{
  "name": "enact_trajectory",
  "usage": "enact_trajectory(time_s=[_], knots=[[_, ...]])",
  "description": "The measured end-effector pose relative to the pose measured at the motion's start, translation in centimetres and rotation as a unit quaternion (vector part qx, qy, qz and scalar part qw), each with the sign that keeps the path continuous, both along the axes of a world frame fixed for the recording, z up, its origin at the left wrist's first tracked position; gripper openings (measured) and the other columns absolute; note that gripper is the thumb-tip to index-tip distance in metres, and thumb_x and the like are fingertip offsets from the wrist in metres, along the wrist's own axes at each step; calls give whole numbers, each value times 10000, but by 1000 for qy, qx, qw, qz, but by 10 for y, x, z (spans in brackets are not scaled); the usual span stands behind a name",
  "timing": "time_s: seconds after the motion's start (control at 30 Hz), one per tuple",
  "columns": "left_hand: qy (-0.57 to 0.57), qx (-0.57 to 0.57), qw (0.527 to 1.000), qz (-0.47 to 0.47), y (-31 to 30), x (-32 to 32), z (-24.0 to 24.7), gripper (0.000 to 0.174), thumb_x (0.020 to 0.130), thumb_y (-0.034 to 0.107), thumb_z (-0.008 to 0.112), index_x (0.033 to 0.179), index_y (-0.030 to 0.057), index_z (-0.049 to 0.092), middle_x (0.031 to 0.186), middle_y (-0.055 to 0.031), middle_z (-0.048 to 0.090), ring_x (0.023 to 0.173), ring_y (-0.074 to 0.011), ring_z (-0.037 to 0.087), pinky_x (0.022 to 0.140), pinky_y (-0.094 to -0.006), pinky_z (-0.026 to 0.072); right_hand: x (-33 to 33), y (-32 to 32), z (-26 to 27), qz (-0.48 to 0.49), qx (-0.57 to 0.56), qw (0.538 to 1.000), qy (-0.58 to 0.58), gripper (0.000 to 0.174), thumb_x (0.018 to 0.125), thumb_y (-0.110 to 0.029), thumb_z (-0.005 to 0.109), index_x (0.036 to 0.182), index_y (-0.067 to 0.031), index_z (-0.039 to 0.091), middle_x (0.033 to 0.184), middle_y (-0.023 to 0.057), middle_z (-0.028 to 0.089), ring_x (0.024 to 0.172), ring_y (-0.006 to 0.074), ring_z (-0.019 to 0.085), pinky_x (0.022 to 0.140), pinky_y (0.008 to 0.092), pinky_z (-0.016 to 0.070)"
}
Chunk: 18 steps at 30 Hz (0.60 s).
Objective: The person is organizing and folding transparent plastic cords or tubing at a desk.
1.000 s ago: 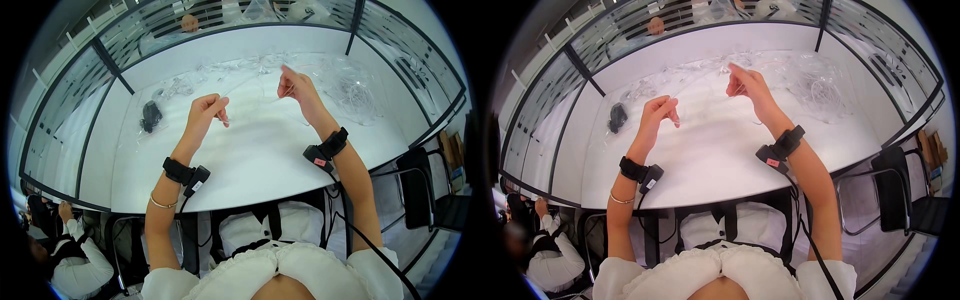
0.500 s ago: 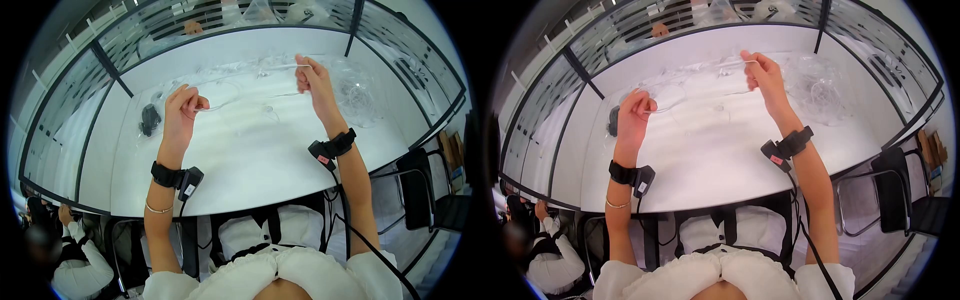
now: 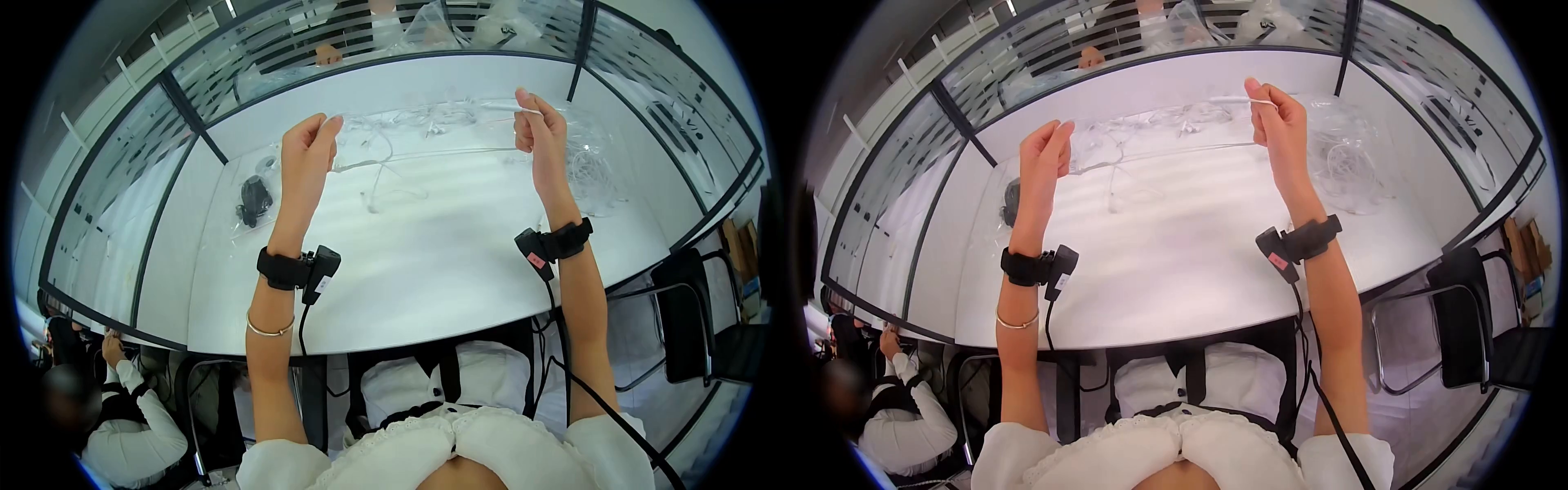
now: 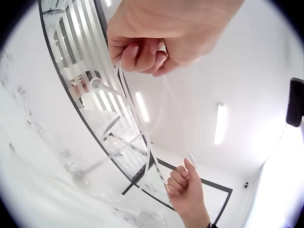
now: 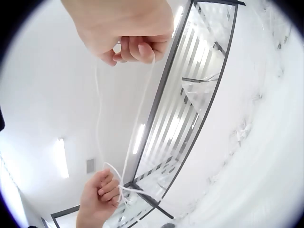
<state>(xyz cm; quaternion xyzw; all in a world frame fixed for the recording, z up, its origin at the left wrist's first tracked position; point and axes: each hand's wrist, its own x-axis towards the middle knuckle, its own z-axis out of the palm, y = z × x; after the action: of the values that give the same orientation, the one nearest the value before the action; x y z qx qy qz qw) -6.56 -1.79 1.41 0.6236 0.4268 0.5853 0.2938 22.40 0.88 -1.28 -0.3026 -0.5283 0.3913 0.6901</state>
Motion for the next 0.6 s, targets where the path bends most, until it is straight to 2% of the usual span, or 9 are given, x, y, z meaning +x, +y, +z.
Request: enact_trajectory(time_s=[0.03, 0.07, 0.17, 0.23, 0.33, 0.37, 0.47, 0.5, 0.6], knots=[[-8, -8, 1000, -7, 3, -1, -1, 382, 900, 185, 554, 580, 111, 359, 516, 67, 299, 459, -26, 234, 426, -229, 181, -3, -4, 2, -26, -10, 999, -21, 156, 896, -100, 492, 745, -94, 530, 570, -86, 256, 495, 28, 189, 450, 220, 165], [-33, -21, 999, -20, 3, 1, 1, 377, 904, 194, 547, 584, 115, 363, 514, 68, 295, 456, -26, 227, 421, -229, 168, 2, 2, -4, -1, 14, 999, -35, 330, 904, -197, 583, 614, -114, 450, 555, -88, 333, 499, 2, 247, 441, 205, 181], [-62, -40, 997, -32, 6, 4, 2, 376, 907, 222, 538, 590, 127, 358, 518, 68, 282, 449, -31, 208, 419, -235, 147, 4, 12, -16, 2, -18, 986, -168, 219, 853, -213, 606, 691, -80, 543, 649, -60, 485, 584, 20, 370, 479, 206, 251], [-75, -52, 995, -35, 6, 7, 5, 380, 907, 234, 535, 591, 136, 346, 522, 67, 277, 447, -33, 199, 420, -240, 140, 4, 20, -26, 35, -46, 951, -303, 241, 822, -272, 633, 744, -51, 580, 672, -34, 528, 644, 49, 447, 525, 232, 316], [-91, -75, 989, -90, 14, 11, 11, 395, 905, 227, 536, 596, 157, 299, 530, 66, 264, 446, -35, 187, 426, -250, 115, -2, 14, -34, 96, -81, 883, -453, 318, 804, -316, 658, 925, -26, 618, 782, 51, 601, 711, 147, 541, 617, 284, 426], [-102, -98, 983, -120, 13, 15, 15, 382, 910, 221, 536, 614, 153, 305, 536, 70, 237, 451, -39, 169, 432, -247, 120, -1, 17, -40, 123, -69, 858, -493, 364, 787, -301, 684, 1028, -40, 605, 925, 102, 617, 819, 203, 573, 724, 317, 467], [-181, -199, 926, -264, 19, 24, 22, 361, 917, 212, 533, 635, 149, 317, 543, 76, 208, 458, -44, 152, 441, -240, 133, -7, 15, -56, 201, 16, 833, -516, 421, 765, -283, 713, 1096, -59, 582, 1041, 119, 595, 954, 232, 566, 829, 346, 458], [-204, -226, 904, -301, 17, 29, 25, 346, 921, 208, 532, 649, 146, 328, 550, 79, 191, 465, -45, 144, 450, -237, 142, -11, 10, -51, 210, 37, 802, -558, 495, 751, -266, 730, 1162, -52, 557, 1170, 151, 555, 1117, 269, 511, 942, 361, 414], [-219, -242, 878, -351, 20, 34, 23, 315, 962, 185, 466, 680, 130, 338, 591, 77, 213, 480, -40, 170, 453, -225, 155, -17, -8, -37, 286, 9, 827, -484, 563, 756, -281, 726, 1220, -26, 533, 1250, 175, 523, 1197, 299, 462, 999, 357, 380]])
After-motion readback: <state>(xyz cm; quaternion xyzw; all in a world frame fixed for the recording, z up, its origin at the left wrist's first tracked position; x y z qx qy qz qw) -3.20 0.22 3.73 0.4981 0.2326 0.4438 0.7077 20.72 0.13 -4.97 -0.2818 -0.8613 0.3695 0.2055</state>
